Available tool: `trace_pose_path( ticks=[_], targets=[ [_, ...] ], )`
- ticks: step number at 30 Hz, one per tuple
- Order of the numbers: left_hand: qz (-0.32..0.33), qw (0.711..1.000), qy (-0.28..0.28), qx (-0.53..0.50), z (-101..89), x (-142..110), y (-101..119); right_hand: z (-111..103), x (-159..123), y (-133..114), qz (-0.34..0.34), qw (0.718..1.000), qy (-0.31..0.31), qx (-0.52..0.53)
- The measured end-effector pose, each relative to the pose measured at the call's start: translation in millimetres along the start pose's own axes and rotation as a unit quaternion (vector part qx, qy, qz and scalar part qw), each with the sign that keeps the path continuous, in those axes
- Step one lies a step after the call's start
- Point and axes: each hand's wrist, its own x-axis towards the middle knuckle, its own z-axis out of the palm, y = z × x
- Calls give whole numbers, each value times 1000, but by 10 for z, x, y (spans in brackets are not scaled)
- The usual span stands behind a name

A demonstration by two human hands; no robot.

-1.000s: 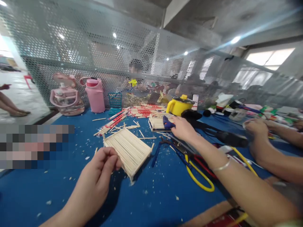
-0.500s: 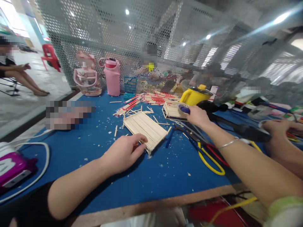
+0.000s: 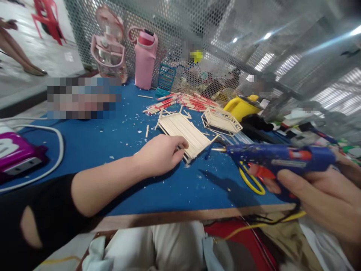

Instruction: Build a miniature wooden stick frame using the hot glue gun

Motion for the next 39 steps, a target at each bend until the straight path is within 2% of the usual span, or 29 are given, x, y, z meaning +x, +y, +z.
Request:
trace_pose_path(
  ticks=[1, 3, 6, 14, 27, 39],
  targets=[
    [2, 1000, 0, 0, 0, 2, -4, 44, -5, -58, -16, 999, -38, -9],
    [2, 1000, -1, 1, 0, 6, -8, 130, 33, -147, -60, 995, -67, -43],
    [1, 1000, -2, 0, 0, 9, -9, 228, 113, -217, -90, 991, -44, -86],
    [-12, 1000, -15, -3, -3, 18, -6, 325, 143, -155, -82, 986, -72, -123],
    [-12, 1000, -16, -10, 15, 25, -18, 355, 136, -170, -50, 990, -76, -109],
    [-12, 1000, -10, -11, 32, 31, -22, 342, 154, -165, -96, 984, -41, -141]
  ],
)
